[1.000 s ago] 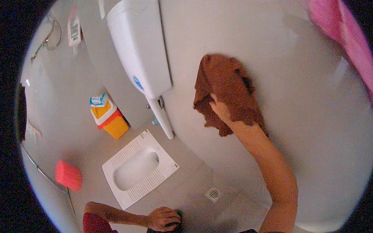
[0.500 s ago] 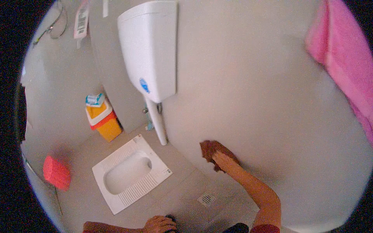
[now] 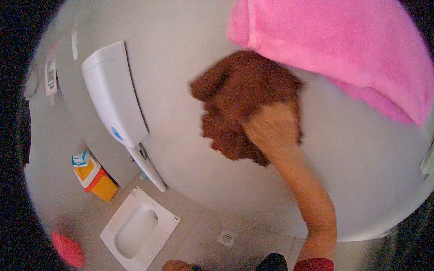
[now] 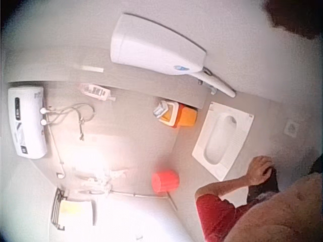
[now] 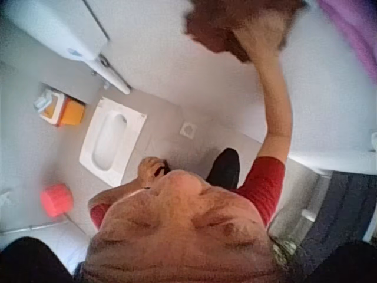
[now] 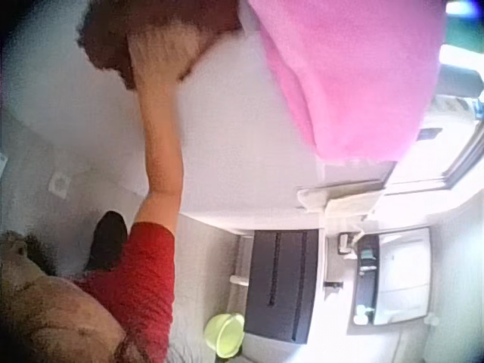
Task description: The person carries a green basin and a cloth into the bathroom, then wipes the walls, a wall-mounted water heater, and the window sill. The person also wipes several bottles on the sill before placing them back.
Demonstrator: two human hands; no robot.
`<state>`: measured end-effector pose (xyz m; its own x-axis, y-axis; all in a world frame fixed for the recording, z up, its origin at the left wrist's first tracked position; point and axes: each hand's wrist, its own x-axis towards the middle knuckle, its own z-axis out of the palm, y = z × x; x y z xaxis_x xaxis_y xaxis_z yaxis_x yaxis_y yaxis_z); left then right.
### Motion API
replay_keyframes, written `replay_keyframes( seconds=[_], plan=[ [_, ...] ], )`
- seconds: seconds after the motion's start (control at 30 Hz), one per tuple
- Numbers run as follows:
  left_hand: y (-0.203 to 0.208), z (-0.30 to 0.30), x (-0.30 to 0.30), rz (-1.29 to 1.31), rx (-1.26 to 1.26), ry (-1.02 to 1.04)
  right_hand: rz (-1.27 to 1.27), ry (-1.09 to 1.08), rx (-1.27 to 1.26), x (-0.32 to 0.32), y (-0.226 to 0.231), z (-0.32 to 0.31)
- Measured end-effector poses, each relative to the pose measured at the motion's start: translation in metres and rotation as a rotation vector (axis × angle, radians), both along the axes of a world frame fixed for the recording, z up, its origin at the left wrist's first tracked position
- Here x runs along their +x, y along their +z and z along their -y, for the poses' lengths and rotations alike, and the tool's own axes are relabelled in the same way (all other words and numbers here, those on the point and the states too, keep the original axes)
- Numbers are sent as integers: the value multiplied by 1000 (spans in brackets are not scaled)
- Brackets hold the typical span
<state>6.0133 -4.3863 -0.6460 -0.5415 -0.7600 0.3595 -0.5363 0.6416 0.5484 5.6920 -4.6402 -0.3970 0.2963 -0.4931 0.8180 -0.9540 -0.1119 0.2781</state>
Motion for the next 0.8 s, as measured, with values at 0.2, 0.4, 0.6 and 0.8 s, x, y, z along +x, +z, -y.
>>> replay_keyframes(
  seconds=[0.2,0.4,0.6,0.8],
  plan=[
    [-15,16,21,-22,150,-86,199,-345,-12,-51,6,-53],
    [-42,0,29,115,381,-37,133,-176,104,19,45,19],
    [-19,-11,24,132,623,-43,-42,162,264,114,69,87],
    [48,-19,8,505,898,50,-131,326,389,132,78,101]
  ],
)
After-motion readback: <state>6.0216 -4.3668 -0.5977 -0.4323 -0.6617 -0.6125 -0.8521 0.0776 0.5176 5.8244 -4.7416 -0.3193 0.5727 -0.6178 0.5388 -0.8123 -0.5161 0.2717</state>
